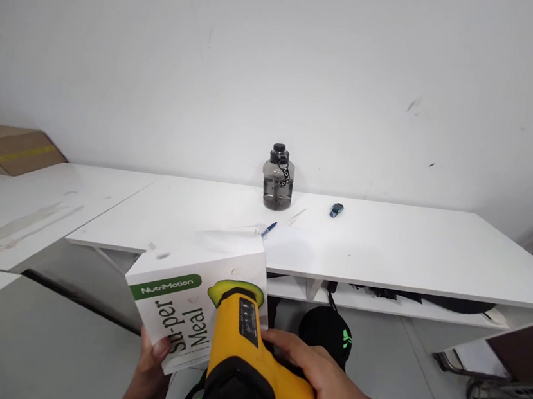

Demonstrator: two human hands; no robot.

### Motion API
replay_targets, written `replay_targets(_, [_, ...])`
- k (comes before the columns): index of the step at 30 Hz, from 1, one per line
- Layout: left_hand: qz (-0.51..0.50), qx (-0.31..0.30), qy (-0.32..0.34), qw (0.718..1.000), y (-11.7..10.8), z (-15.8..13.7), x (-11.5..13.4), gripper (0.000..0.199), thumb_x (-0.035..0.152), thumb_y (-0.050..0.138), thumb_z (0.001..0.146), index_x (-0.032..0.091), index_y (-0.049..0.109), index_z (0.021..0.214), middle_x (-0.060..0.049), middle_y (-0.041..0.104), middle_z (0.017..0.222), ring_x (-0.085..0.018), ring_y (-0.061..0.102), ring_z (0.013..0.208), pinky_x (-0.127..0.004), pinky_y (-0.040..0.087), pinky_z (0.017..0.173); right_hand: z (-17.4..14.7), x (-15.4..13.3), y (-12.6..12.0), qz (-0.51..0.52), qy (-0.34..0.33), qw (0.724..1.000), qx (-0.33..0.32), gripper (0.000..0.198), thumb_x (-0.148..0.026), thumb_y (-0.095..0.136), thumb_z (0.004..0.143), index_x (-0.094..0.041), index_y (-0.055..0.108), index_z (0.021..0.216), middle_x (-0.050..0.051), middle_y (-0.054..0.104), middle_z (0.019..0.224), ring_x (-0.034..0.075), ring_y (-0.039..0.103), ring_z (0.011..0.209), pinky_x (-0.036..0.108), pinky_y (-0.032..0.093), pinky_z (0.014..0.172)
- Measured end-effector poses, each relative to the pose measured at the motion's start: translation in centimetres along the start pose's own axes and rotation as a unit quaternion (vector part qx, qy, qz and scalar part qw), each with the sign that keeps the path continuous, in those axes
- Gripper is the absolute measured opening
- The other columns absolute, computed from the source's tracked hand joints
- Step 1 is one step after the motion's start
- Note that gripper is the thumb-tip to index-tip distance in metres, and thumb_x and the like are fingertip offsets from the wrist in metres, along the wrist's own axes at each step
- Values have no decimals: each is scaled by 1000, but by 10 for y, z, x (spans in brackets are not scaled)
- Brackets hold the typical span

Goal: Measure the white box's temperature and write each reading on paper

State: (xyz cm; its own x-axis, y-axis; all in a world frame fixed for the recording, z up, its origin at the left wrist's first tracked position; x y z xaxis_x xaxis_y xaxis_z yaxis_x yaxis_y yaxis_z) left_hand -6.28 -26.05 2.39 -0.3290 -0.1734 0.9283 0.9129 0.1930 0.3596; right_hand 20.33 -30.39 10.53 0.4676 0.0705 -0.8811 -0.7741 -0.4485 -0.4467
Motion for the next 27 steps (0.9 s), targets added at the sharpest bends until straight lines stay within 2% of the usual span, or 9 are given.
replay_targets(3, [16,-16,-4,1000,-7,0,-6,90,69,70,58,27,48,135,-10,69,115,-38,65,105,-50,60,77,1,-4,0,-1,-7,1000,-6,81,-43,79,68,-29,49,143,12,64,124,30,62,110,43,51,95])
replay_targets(7, [16,-19,27,999,-17,4,-12,95,71,69,55,29,46,137,-11,67,120,-41,62,111,-54,58,82,2,-12,0,7,-29,999,-28,80,-40,78,68,-26,50,142,13,65,123,30,63,109,40,54,91])
replay_targets(13, [19,-9,32,999,-18,7,-14,96,73,67,54,29,48,137,-10,67,119,-41,59,115,-55,57,86,6,-19,0,22,-42,998,-51,77,-38,77,70,-27,50,141,11,67,118,28,66,103,33,56,82])
replay_targets(20, [11,-10,29,999,-21,4,-18,91,69,71,53,28,51,131,-9,69,113,-39,62,108,-52,58,82,3,-7,-1,-2,-38,999,-37,79,-40,77,70,-27,49,142,13,62,126,31,60,112,43,50,95])
replay_targets(23, [11,24,37,999,-27,13,-28,87,68,74,49,25,55,123,-9,70,101,-35,66,96,-48,59,75,5,3,4,46,-67,996,-26,79,-43,74,74,-27,43,145,14,58,129,30,59,111,40,50,92])
replay_targets(27, [22,119,90,989,-37,45,-37,78,57,78,50,20,55,114,-5,68,87,-23,64,74,-37,56,63,11,12,10,152,-150,976,-28,79,-51,64,81,-29,31,148,14,53,127,22,61,92,35,50,77])
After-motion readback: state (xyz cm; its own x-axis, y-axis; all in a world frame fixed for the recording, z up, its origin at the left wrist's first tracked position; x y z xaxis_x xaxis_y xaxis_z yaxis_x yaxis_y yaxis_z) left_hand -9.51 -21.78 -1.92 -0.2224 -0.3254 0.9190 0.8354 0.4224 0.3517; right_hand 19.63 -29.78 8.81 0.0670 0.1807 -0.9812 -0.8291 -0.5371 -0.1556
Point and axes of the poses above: each hand's wrist, its own z-axis towards the middle knuckle, its own y-axis out of the palm, x = y × z, the point moved 4 cm from there along z, towards the middle knuckle
